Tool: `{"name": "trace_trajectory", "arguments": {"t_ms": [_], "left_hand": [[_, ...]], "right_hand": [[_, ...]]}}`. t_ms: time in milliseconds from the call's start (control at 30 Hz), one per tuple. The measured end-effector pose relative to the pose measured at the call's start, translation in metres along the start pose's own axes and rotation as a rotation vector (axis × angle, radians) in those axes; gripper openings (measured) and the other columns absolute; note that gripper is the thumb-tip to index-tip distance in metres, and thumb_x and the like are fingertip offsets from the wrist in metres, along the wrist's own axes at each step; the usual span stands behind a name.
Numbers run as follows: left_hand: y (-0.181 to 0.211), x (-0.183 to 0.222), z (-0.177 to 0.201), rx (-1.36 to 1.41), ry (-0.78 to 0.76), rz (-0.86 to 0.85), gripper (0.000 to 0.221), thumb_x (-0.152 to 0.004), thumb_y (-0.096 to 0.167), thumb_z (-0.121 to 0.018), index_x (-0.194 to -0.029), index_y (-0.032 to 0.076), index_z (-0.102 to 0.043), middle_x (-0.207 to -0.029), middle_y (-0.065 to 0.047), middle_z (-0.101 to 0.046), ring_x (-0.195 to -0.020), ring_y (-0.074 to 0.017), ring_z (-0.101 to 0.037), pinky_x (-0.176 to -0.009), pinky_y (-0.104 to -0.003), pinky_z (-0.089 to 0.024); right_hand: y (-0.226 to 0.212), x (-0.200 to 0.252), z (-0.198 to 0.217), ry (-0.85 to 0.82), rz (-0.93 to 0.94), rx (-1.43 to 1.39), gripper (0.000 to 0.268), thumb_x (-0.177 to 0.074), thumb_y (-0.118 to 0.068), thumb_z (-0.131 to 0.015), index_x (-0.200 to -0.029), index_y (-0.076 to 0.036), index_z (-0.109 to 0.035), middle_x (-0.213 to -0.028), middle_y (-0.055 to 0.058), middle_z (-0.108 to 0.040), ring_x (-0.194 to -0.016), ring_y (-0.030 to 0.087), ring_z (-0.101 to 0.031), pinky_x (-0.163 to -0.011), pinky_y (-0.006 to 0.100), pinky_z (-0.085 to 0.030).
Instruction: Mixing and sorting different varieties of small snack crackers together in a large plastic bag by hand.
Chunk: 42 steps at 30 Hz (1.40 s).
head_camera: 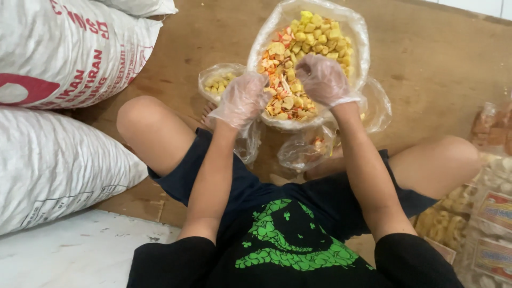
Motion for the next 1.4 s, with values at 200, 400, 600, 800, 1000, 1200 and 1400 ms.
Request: {"name": "trace_trajectory", "arguments": {"t_ms": [200,400,600,800,1000,1200,1400], "left_hand": [[-0.059,-0.049,-0.114,0.065,0.012,-0.064,0.011,-0.086,0.027,-0.062,-0.092,0.018,-0.066,-0.090,-0.014,-0.070,-0.095,-0.0395,-0.072,-0.080,-0.051,-0.059],[-0.052,-0.056,-0.136,-0.165,-0.102,-0.094,0.013,-0.083,0.014,-0.056,-0.075,0.014,-0.066,-0.071,-0.007,-0.071,-0.082,-0.0301,-0.077,-0.067,-0.040,-0.061],[-0.048,-0.052,-0.138,-0.180,-0.191,-0.055,0.020,-0.084,0.009,-0.053,-0.080,0.011,-0.072,-0.077,-0.012,-0.075,-0.087,-0.0317,-0.078,-0.072,-0.044,-0.063],[-0.041,-0.049,-0.131,-0.094,-0.212,-0.011,0.022,-0.085,0.012,-0.051,-0.083,0.012,-0.073,-0.081,-0.013,-0.075,-0.091,-0.0330,-0.076,-0.076,-0.045,-0.061],[-0.030,-0.045,-0.125,-0.004,-0.229,0.028,0.024,-0.087,0.014,-0.049,-0.087,0.012,-0.073,-0.085,-0.014,-0.075,-0.096,-0.0342,-0.075,-0.080,-0.046,-0.060],[-0.022,-0.034,-0.118,0.086,-0.246,0.071,0.027,-0.089,0.017,-0.047,-0.091,0.013,-0.074,-0.090,-0.014,-0.075,-0.100,-0.0355,-0.073,-0.084,-0.048,-0.059],[-0.013,-0.039,-0.107,0.169,-0.260,0.110,0.030,-0.090,0.020,-0.045,-0.094,0.014,-0.074,-0.094,-0.015,-0.075,-0.104,-0.0368,-0.072,-0.088,-0.049,-0.058]], "right_hand": [[0.037,0.005,-0.022,0.012,-0.077,0.037,0.013,-0.094,-0.027,-0.065,-0.101,-0.027,-0.076,-0.093,0.009,-0.074,-0.097,0.033,-0.072,-0.088,0.049,-0.058],[0.020,0.006,-0.060,-0.111,0.000,-0.100,0.023,-0.097,-0.018,-0.063,-0.119,-0.021,-0.069,-0.110,0.013,-0.074,-0.110,0.036,-0.069,-0.096,0.052,-0.055],[-0.021,0.024,-0.050,-0.241,-0.043,-0.053,0.024,-0.094,-0.029,-0.065,-0.117,-0.023,-0.067,-0.112,0.012,-0.073,-0.115,0.034,-0.067,-0.100,0.051,-0.054],[0.013,0.009,-0.076,-0.366,-0.089,0.148,0.033,-0.092,-0.031,-0.058,-0.123,-0.037,-0.069,-0.109,0.006,-0.076,-0.112,0.028,-0.071,-0.099,0.044,-0.057],[0.060,-0.009,-0.105,-0.287,0.027,0.128,0.023,-0.094,-0.037,-0.057,-0.107,-0.022,-0.070,-0.098,0.013,-0.075,-0.102,0.034,-0.072,-0.087,0.048,-0.060],[-0.022,0.023,-0.056,-0.181,-0.087,0.032,0.026,-0.099,-0.023,-0.055,-0.114,-0.015,-0.074,-0.097,0.012,-0.075,-0.100,0.028,-0.071,-0.095,0.033,-0.055],[0.068,-0.010,-0.146,-0.238,0.006,0.234,0.033,-0.085,-0.047,-0.068,-0.104,-0.020,-0.066,-0.096,0.005,-0.075,-0.102,0.027,-0.074,-0.087,0.043,-0.061]]}}
Point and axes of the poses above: each hand's wrist, its own x-axis away from the middle knuckle, its own z-axis out of the back of the hand, y = z × x, the point moved 2 cm from there along -x, towards the middle knuckle
